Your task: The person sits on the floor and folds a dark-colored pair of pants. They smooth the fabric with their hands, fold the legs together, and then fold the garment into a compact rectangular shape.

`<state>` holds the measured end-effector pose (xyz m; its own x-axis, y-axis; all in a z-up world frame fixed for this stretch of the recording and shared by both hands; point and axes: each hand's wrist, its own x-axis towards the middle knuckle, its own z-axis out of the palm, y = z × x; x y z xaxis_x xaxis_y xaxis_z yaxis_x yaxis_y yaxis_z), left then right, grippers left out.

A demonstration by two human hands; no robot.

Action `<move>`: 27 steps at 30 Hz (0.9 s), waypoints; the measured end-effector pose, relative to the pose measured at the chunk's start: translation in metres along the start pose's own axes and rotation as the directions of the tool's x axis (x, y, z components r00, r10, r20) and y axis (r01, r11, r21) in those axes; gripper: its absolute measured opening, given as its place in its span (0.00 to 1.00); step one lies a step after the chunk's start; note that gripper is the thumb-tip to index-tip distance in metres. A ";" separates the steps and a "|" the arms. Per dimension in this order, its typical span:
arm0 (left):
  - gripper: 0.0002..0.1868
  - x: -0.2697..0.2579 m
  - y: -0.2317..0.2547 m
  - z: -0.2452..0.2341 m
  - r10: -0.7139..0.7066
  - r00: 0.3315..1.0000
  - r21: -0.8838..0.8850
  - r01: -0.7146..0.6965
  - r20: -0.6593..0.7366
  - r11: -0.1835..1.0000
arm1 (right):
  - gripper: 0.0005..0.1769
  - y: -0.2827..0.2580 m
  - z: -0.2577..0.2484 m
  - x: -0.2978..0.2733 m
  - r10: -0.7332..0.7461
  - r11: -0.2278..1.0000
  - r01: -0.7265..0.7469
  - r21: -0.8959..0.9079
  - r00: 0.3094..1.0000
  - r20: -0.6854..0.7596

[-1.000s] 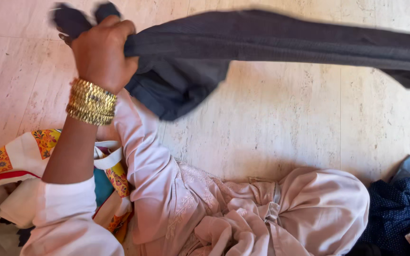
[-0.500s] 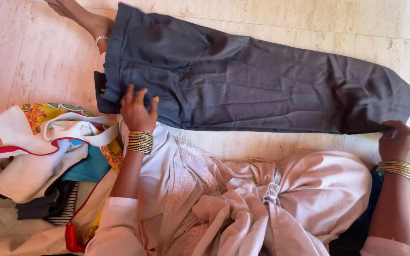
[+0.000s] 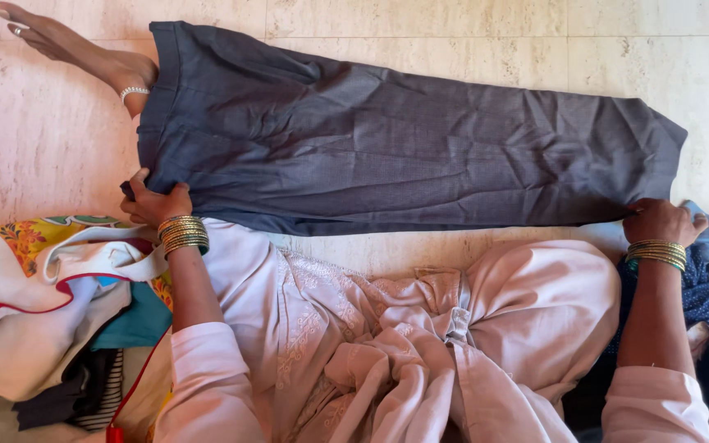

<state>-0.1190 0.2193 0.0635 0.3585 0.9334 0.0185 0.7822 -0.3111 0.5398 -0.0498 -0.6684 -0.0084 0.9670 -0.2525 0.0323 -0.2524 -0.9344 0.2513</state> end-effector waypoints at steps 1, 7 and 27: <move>0.37 0.009 -0.009 0.000 0.062 0.997 -0.005 -0.062 -0.041 0.998 | 0.12 -0.005 -0.002 0.001 0.013 1.000 -0.015 0.026 0.997 0.075; 0.35 -0.010 0.020 -0.057 0.195 0.915 0.134 -0.156 -0.354 0.979 | 0.42 -0.040 -0.067 -0.008 -0.223 0.940 0.192 0.283 0.971 0.081; 0.55 -0.235 0.095 0.135 0.580 0.734 0.266 -0.673 0.353 0.690 | 0.54 -0.211 -0.058 0.030 -0.339 0.841 0.294 0.455 0.940 0.020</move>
<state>-0.0606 -0.0538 -0.0034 0.8968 0.4413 0.0300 0.4337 -0.8907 0.1364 0.0343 -0.4641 -0.0040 0.9945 0.0747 -0.0740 0.0569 -0.9740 -0.2193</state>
